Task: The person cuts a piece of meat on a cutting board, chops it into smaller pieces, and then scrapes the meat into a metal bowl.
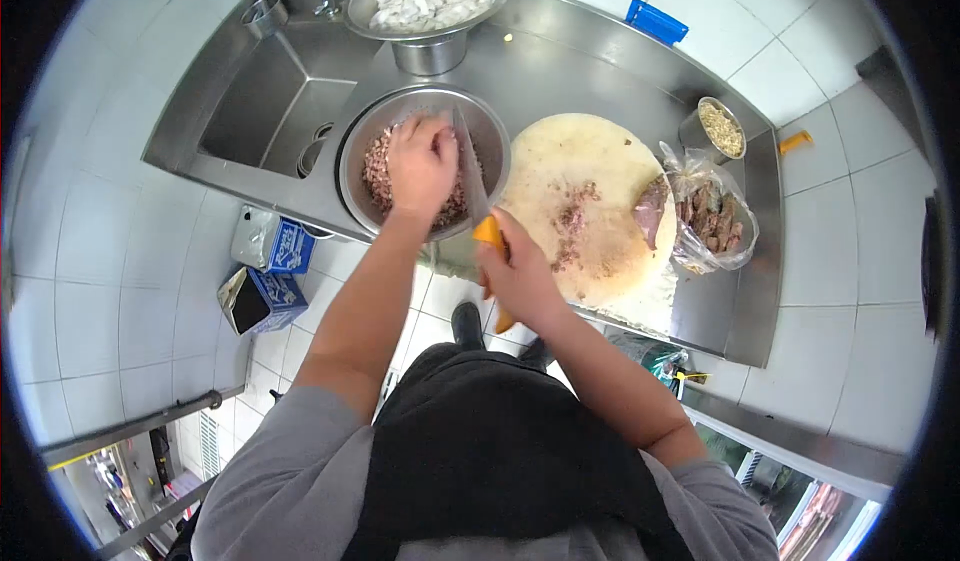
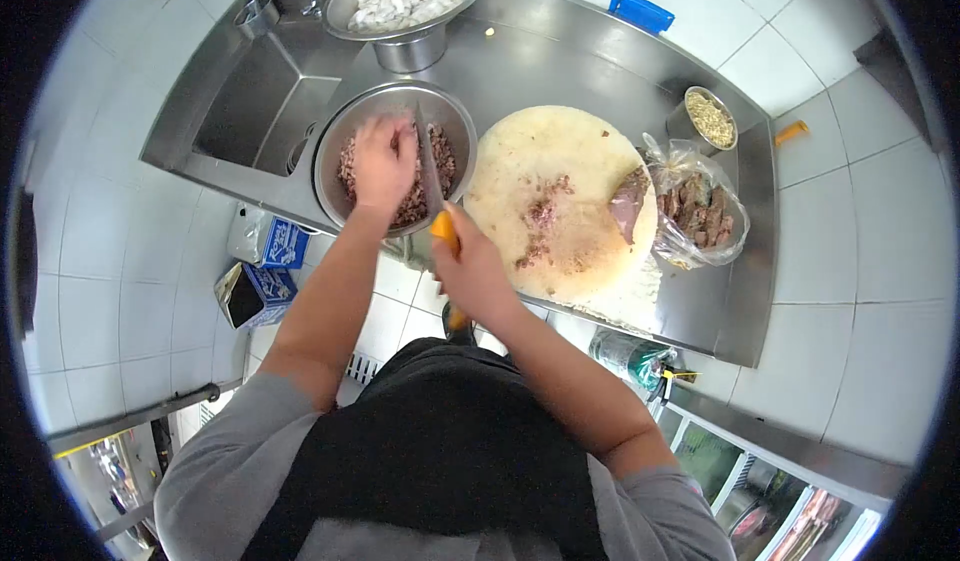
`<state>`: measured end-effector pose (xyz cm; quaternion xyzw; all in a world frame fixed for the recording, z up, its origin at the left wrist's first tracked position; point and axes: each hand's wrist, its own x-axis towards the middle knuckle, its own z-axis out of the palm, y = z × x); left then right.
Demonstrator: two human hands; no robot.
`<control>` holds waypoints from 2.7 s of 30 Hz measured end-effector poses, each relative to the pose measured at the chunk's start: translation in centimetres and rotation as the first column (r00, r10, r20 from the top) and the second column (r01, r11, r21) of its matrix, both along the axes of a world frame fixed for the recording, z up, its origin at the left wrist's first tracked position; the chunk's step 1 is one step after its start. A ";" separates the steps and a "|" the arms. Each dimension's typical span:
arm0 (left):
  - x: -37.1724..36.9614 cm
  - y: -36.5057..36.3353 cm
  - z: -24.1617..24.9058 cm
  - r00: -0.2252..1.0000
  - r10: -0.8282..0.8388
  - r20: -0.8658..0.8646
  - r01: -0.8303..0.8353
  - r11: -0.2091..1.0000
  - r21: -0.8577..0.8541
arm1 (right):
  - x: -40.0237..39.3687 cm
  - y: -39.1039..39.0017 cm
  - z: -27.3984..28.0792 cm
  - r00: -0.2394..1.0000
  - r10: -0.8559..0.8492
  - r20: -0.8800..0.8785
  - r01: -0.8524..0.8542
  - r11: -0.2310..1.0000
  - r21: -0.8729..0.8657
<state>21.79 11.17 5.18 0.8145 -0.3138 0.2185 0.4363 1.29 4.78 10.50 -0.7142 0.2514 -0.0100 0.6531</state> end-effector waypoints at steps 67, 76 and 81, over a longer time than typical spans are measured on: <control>-1.1 -6.0 2.3 0.960 0.244 0.139 -0.189 0.927 -0.325 | -11.3 -7.5 3.3 0.965 0.252 0.069 -0.239 0.958 -0.161; 7.8 -3.3 4.8 0.921 0.062 -0.384 -0.222 0.895 -0.387 | -21.1 -15.9 -2.5 0.867 0.180 -0.464 -0.453 0.672 -0.586; -4.2 -14.6 6.0 0.941 -0.140 -0.309 0.170 0.983 0.071 | -23.4 -15.3 -2.5 0.917 0.187 -0.351 -0.369 0.728 -0.578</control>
